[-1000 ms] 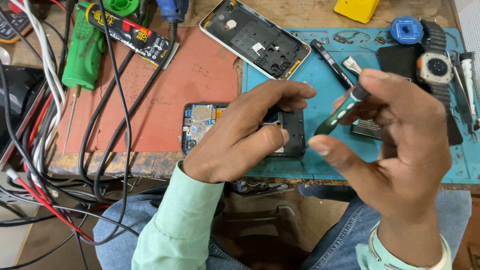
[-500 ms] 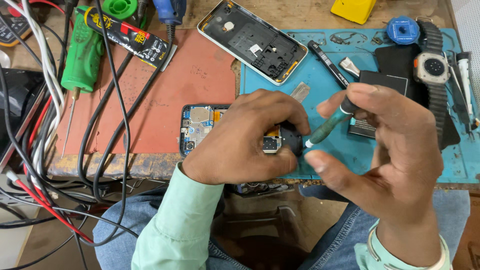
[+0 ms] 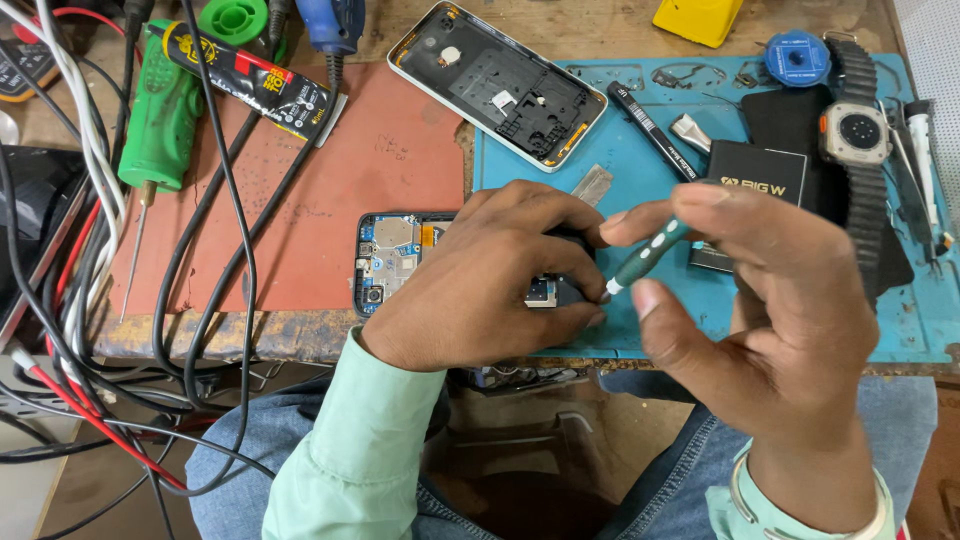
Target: The person uses a blue plastic pry tool and a green screwdriver to remove screws and pry open the back cover of a disassembled smartphone. The person then uses tweezers to lift and remove the back cover from the phone chassis.
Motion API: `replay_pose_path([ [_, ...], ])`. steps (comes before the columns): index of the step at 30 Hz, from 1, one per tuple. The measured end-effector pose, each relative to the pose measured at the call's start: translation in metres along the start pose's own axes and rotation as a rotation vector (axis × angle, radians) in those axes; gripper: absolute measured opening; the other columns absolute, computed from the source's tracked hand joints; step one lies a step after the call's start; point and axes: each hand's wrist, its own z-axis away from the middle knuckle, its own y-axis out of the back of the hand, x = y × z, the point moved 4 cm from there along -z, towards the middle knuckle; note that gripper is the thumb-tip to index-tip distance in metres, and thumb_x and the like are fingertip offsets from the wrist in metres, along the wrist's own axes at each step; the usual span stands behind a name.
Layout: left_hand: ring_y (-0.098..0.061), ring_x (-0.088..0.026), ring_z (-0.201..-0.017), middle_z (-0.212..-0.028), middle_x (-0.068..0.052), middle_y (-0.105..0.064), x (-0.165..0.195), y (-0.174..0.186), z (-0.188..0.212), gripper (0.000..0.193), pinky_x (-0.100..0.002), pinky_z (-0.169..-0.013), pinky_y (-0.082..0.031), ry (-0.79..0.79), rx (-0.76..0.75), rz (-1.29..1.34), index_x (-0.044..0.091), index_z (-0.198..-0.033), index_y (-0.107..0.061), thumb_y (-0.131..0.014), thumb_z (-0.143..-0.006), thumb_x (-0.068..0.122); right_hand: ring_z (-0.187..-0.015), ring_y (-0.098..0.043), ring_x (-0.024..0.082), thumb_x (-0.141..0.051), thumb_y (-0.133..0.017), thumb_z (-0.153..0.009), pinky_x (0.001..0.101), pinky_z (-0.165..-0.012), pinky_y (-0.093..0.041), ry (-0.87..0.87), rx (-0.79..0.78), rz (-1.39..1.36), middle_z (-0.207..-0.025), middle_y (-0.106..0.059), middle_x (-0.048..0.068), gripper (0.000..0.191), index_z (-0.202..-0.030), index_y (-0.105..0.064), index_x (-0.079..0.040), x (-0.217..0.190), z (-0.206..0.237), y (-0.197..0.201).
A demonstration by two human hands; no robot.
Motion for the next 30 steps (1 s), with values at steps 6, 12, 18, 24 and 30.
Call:
replay_pose_path([
  [6,-0.058,-0.025,-0.123,-0.122,0.001,-0.068,-0.001,0.0,0.0,0.011,-0.041,-0.107,-0.041,0.017,-0.009,-0.001,0.018,-0.09,-0.079,-0.082,-0.08,0.023,-0.112,-0.073,0.031,0.011,-0.069,-0.093,0.0344,-0.086,-0.066,-0.015,0.019,-0.027,-0.121,-0.065,0.021,0.055,-0.14,-0.041,0.003,-0.002,-0.003,-0.001],
  [12,-0.057,-0.024,-0.121,-0.121,0.002,-0.067,0.001,0.001,-0.002,0.009,-0.042,-0.106,-0.041,0.018,-0.045,-0.001,0.017,-0.09,-0.079,-0.08,-0.084,0.023,-0.105,-0.074,0.025,0.003,-0.065,-0.102,0.0354,-0.093,-0.067,-0.026,0.145,-0.082,-0.121,-0.065,0.021,0.046,-0.142,-0.042,0.007,-0.002,0.004,0.013],
  [18,-0.066,-0.02,-0.106,-0.107,0.001,-0.068,-0.008,0.007,-0.009,0.011,-0.036,-0.095,-0.051,0.149,0.072,0.157,0.014,-0.094,-0.07,-0.07,-0.091,0.024,-0.099,-0.073,0.026,-0.001,-0.064,-0.111,0.0344,-0.092,-0.064,-0.087,0.252,-0.047,-0.117,-0.066,0.022,0.021,-0.123,-0.055,0.014,0.013,0.022,0.029],
  [24,-0.063,-0.027,-0.097,-0.09,-0.001,-0.068,-0.014,0.033,-0.018,0.007,-0.051,-0.107,-0.037,0.101,0.447,-0.543,0.015,-0.101,-0.077,-0.075,-0.097,0.021,-0.098,-0.072,0.024,0.003,-0.065,-0.118,0.0345,-0.094,-0.061,-0.011,0.225,-0.112,-0.119,-0.066,0.022,0.055,-0.159,-0.03,-0.006,0.03,0.036,0.036],
  [30,-0.062,-0.03,-0.112,-0.114,-0.01,-0.071,-0.01,0.037,-0.018,0.031,-0.056,-0.111,-0.031,0.039,0.566,-0.524,0.006,-0.128,-0.069,-0.07,-0.098,0.014,-0.091,-0.077,0.029,0.004,-0.063,-0.11,0.0328,-0.081,-0.061,-0.081,0.184,0.053,-0.118,-0.07,0.027,0.071,-0.162,-0.019,-0.014,0.032,0.038,0.038],
])
